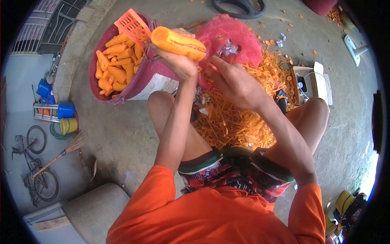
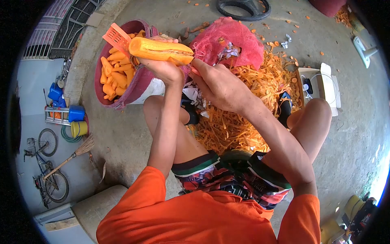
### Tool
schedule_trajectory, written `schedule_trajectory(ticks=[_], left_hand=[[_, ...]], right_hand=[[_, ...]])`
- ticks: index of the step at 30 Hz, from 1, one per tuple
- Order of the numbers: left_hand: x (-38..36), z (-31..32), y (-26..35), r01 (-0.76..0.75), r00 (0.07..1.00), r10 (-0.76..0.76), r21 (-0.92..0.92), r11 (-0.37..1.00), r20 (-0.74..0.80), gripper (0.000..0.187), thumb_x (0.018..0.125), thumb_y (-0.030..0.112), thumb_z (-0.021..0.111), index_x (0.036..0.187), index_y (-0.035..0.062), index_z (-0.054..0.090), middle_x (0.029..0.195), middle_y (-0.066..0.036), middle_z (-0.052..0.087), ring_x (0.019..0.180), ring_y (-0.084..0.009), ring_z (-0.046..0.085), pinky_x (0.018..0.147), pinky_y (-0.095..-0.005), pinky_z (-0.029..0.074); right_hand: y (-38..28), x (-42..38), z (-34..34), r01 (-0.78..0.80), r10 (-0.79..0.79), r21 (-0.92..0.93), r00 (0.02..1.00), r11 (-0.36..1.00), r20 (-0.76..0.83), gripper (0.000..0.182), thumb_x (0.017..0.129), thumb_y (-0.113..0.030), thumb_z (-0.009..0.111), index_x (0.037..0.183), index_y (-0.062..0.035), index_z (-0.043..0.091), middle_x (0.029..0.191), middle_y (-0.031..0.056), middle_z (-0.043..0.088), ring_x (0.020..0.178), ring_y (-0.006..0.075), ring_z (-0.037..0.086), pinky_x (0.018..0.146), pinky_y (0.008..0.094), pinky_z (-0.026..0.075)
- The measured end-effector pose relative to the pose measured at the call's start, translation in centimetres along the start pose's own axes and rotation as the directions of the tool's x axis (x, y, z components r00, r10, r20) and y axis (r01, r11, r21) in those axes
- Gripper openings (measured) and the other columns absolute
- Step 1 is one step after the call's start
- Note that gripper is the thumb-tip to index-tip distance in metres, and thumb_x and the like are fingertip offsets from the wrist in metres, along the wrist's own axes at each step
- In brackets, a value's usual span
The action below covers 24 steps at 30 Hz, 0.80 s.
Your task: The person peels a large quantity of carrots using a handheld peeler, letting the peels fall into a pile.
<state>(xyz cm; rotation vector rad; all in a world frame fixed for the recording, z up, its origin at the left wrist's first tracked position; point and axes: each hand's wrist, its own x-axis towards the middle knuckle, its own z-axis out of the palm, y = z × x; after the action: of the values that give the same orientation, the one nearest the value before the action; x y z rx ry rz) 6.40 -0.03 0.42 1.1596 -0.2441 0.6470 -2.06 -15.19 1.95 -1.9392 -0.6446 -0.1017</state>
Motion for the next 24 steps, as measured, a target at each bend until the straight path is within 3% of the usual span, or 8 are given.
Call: schedule_trajectory(ticks=[11,16,22,24], left_hand=[[0.0,0.0,-0.4,-0.037,0.999,0.037,-0.044,0.998,0.001,0.066,0.105,0.062,0.024,0.095,0.0027,0.051,0.083,-0.011,0.058,0.078,-0.0237,0.06,0.074,-0.0403,0.056],[-0.1,0.1,-0.2,-0.027,1.0,0.027,-0.035,0.999,0.005,0.068,0.105,0.065,0.024,0.096,0.0031,0.051,0.084,-0.011,0.057,0.077,-0.0239,0.059,0.075,-0.0398,0.055],[-0.6,0.2,0.7,0.016,0.999,-0.018,-0.086,0.996,-0.033,0.071,0.105,0.067,0.023,0.095,0.0035,0.051,0.084,-0.01,0.056,0.077,-0.0239,0.059,0.073,-0.0397,0.054],[-0.6,0.0,0.9,0.038,0.999,-0.044,-0.172,0.984,-0.032,0.064,0.103,0.067,0.03,0.092,0.0078,0.052,0.083,-0.007,0.054,0.076,-0.0226,0.057,0.072,-0.0389,0.055]], right_hand=[[0.1,0.1,0.0,-0.007,0.007,-0.044,1.0,0.999,-0.008,0.019,0.104,-0.015,0.056,0.115,0.0013,0.054,0.08,0.0273,0.064,0.077,0.0474,0.064,0.065,0.0541,0.048],[1.3,0.1,0.5,0.074,-0.077,-0.057,0.996,0.996,-0.048,0.021,0.104,-0.014,0.056,0.119,0.0015,0.055,0.081,0.027,0.065,0.078,0.0471,0.064,0.065,0.0541,0.048],[0.7,0.4,0.6,0.012,-0.012,-0.071,1.0,0.997,-0.003,0.022,0.099,-0.009,0.059,0.116,0.0051,0.054,0.08,0.0253,0.065,0.077,0.0455,0.064,0.067,0.0539,0.048],[3.3,-0.4,1.5,0.079,-0.083,-0.127,0.996,0.989,-0.028,0.022,0.099,-0.009,0.058,0.115,0.0051,0.054,0.081,0.0264,0.065,0.079,0.0463,0.064,0.069,0.0545,0.049]])
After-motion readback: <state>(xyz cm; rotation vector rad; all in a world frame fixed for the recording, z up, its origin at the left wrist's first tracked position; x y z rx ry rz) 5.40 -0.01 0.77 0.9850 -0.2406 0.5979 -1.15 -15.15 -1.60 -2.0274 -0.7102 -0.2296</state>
